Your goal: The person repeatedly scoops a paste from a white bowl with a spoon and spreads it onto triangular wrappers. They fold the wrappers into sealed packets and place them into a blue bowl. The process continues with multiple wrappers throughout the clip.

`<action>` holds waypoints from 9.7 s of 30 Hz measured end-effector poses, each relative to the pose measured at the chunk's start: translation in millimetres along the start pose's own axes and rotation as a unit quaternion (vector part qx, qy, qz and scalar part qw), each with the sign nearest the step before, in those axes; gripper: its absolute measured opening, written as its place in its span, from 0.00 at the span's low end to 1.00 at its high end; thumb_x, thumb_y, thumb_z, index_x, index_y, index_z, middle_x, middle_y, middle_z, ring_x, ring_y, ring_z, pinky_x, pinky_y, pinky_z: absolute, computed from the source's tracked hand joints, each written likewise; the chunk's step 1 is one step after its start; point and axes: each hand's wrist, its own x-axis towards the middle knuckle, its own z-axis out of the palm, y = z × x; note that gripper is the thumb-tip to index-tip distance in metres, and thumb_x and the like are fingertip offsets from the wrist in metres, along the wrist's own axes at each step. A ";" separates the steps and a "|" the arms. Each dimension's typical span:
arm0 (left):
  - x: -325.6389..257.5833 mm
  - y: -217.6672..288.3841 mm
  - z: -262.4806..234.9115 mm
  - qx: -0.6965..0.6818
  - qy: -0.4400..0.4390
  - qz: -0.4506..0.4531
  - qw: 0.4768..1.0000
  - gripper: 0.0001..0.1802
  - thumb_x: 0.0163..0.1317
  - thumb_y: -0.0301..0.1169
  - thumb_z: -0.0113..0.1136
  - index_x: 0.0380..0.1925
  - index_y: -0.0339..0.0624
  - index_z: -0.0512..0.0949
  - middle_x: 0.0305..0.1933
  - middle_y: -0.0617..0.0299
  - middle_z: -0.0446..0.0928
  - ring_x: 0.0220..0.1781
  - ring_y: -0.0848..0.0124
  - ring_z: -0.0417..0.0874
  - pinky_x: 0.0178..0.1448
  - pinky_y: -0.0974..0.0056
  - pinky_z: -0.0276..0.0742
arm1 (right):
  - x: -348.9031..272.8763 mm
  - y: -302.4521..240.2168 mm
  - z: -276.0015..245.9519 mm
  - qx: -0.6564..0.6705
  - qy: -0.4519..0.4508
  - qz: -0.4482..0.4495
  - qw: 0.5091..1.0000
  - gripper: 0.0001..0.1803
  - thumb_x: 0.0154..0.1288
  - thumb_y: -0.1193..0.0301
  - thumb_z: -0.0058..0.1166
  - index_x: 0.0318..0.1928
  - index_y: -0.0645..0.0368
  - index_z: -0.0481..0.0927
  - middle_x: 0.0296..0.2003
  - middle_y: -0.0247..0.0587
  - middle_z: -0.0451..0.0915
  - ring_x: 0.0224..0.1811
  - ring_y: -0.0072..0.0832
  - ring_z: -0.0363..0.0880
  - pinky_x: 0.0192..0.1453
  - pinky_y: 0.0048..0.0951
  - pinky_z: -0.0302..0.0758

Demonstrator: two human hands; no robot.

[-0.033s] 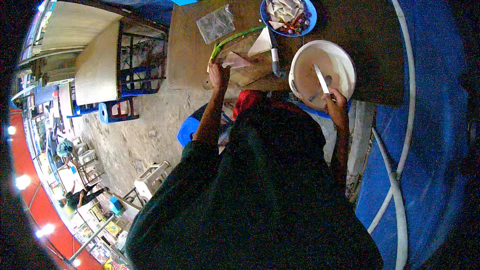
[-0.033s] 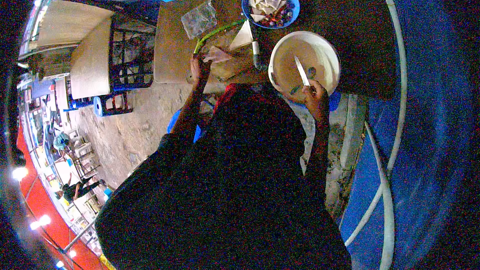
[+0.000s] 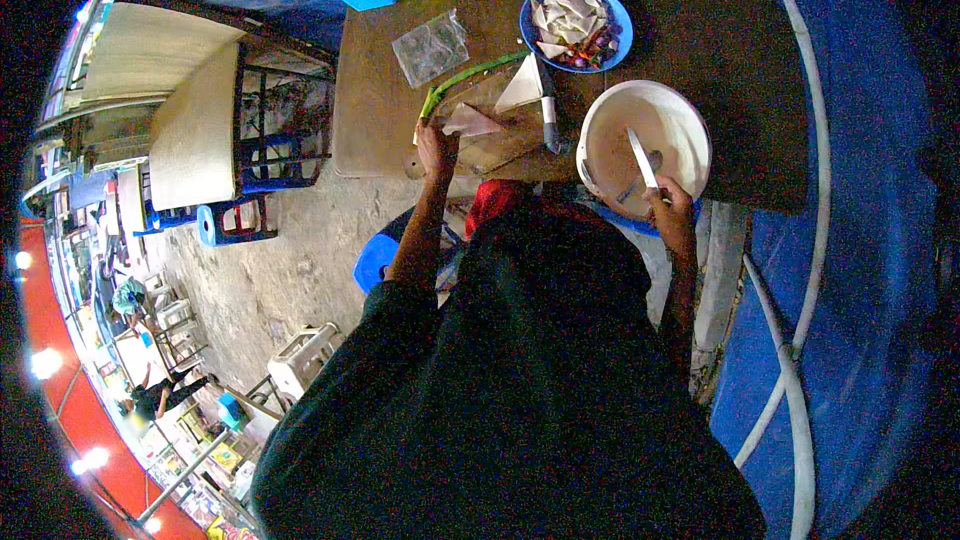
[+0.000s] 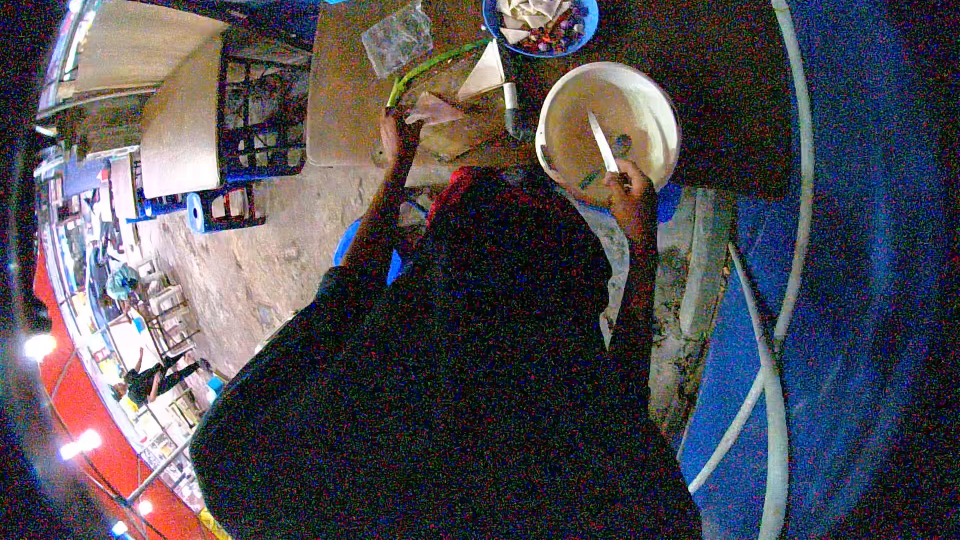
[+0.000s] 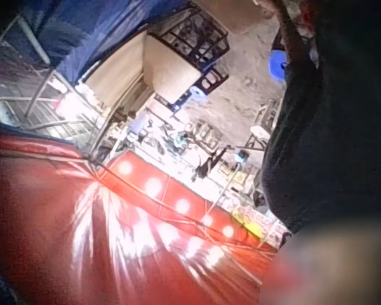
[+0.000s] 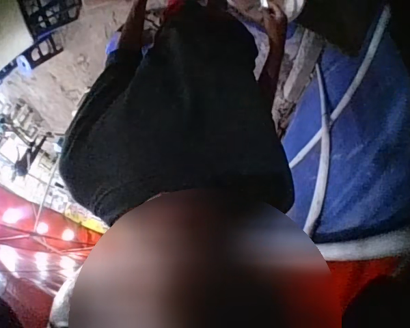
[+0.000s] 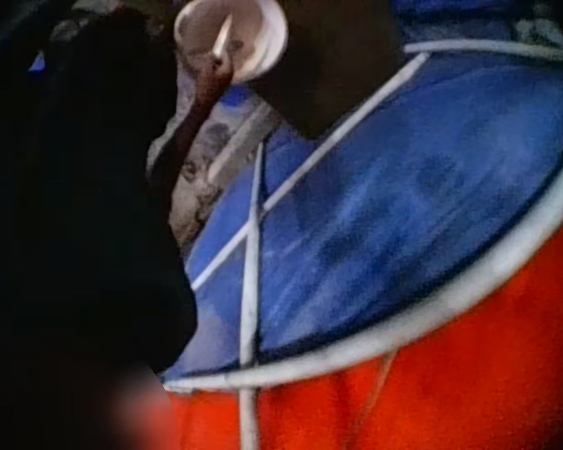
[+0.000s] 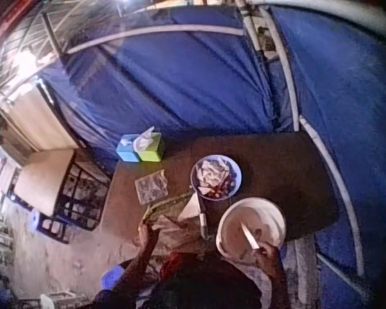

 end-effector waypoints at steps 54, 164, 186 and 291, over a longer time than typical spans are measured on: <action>-29.4 151.3 139.1 -0.247 -0.341 0.031 0.906 0.13 0.56 0.37 0.55 0.29 0.38 0.79 0.24 0.47 0.79 0.27 0.50 0.81 0.31 0.51 0.76 | 44.0 51.7 18.4 -0.258 0.038 -0.045 0.964 0.10 0.49 0.70 0.53 0.29 0.63 0.80 0.27 0.52 0.81 0.31 0.46 0.81 0.40 0.40 0.76; 18.2 159.0 -1.0 -0.592 -0.377 -0.113 0.704 0.30 0.59 0.45 0.56 0.55 0.34 0.67 0.48 0.51 0.77 0.48 0.64 0.80 0.53 0.61 0.76 | 75.0 91.2 13.7 -0.213 -0.017 -0.194 0.958 0.14 0.61 0.67 0.48 0.46 0.51 0.81 0.19 0.36 0.76 0.13 0.24 0.69 0.19 0.26 0.66; 35.6 195.0 -17.5 -0.514 -0.523 0.071 0.676 0.26 0.62 0.45 0.50 0.47 0.31 0.75 0.50 0.53 0.77 0.50 0.64 0.78 0.61 0.61 0.70 | 20.4 -83.8 -46.4 0.077 -0.215 0.022 0.973 0.18 0.63 0.70 0.51 0.53 0.59 0.76 0.29 0.34 0.80 0.18 0.13 0.64 0.19 0.16 0.60; 22.1 222.4 -68.9 -0.650 -0.237 -0.084 0.717 0.31 0.60 0.24 0.49 0.65 0.47 0.57 0.54 0.51 0.72 0.49 0.66 0.76 0.50 0.65 0.72 | -29.8 -141.1 70.4 -0.133 0.040 -0.135 0.981 0.17 0.57 0.80 0.49 0.48 0.62 0.79 0.38 0.53 0.80 0.41 0.43 0.79 0.49 0.35 0.72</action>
